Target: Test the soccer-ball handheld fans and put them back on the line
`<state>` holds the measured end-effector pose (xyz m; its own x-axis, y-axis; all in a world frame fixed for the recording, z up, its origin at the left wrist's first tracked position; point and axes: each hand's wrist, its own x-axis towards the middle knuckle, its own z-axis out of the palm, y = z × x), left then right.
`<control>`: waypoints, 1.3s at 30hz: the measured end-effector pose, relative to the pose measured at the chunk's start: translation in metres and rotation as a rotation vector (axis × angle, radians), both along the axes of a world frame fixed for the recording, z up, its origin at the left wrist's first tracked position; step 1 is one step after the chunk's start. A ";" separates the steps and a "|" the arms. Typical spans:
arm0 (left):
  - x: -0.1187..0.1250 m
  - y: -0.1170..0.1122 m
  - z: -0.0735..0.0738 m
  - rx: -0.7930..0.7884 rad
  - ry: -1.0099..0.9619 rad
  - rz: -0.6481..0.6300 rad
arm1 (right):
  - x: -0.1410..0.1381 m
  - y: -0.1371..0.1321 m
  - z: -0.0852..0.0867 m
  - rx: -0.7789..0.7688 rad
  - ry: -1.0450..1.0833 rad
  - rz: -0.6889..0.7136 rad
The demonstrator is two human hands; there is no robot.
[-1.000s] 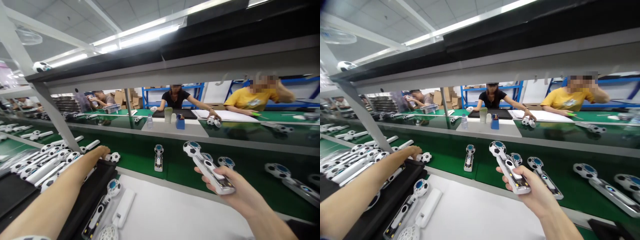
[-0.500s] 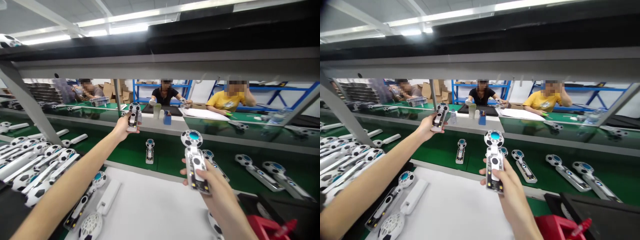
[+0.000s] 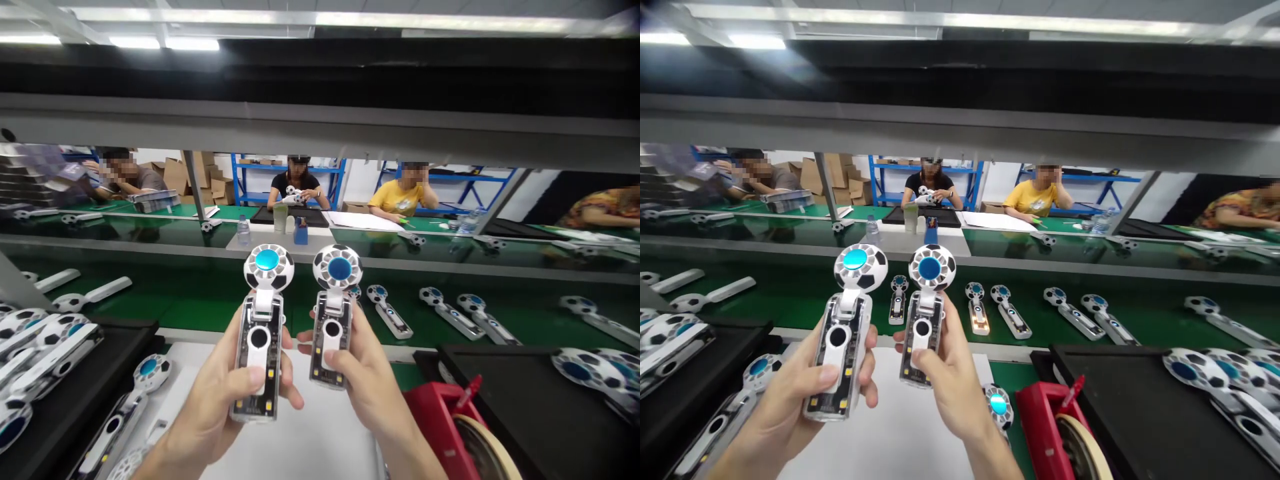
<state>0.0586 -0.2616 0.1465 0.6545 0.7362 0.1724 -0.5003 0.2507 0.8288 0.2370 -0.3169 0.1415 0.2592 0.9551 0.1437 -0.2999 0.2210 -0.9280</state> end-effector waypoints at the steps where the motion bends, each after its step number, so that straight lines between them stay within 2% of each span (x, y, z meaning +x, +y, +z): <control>1: 0.001 0.001 -0.002 -0.001 -0.009 -0.002 | -0.001 0.000 -0.001 0.002 0.003 0.019; 10: 0.001 0.011 -0.009 0.022 -0.040 -0.064 | -0.004 0.003 -0.008 0.041 -0.038 0.156; 20: 0.000 0.018 -0.014 0.085 0.033 -0.071 | -0.006 0.001 -0.004 0.031 -0.026 0.082; 25: 0.001 0.019 -0.014 0.080 0.043 -0.066 | -0.005 0.000 -0.005 0.050 -0.049 0.118; 32: -0.001 0.020 -0.015 0.081 0.023 -0.114 | -0.009 -0.001 -0.008 0.064 0.019 0.097; 39: -0.002 0.020 -0.014 0.090 -0.007 -0.120 | -0.006 -0.002 -0.009 0.072 -0.033 0.165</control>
<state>0.0567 -0.2418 0.1325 0.7355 0.6340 0.2388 -0.4769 0.2341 0.8472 0.2314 -0.3193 0.1324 0.0938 0.9712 0.2188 -0.3072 0.2373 -0.9216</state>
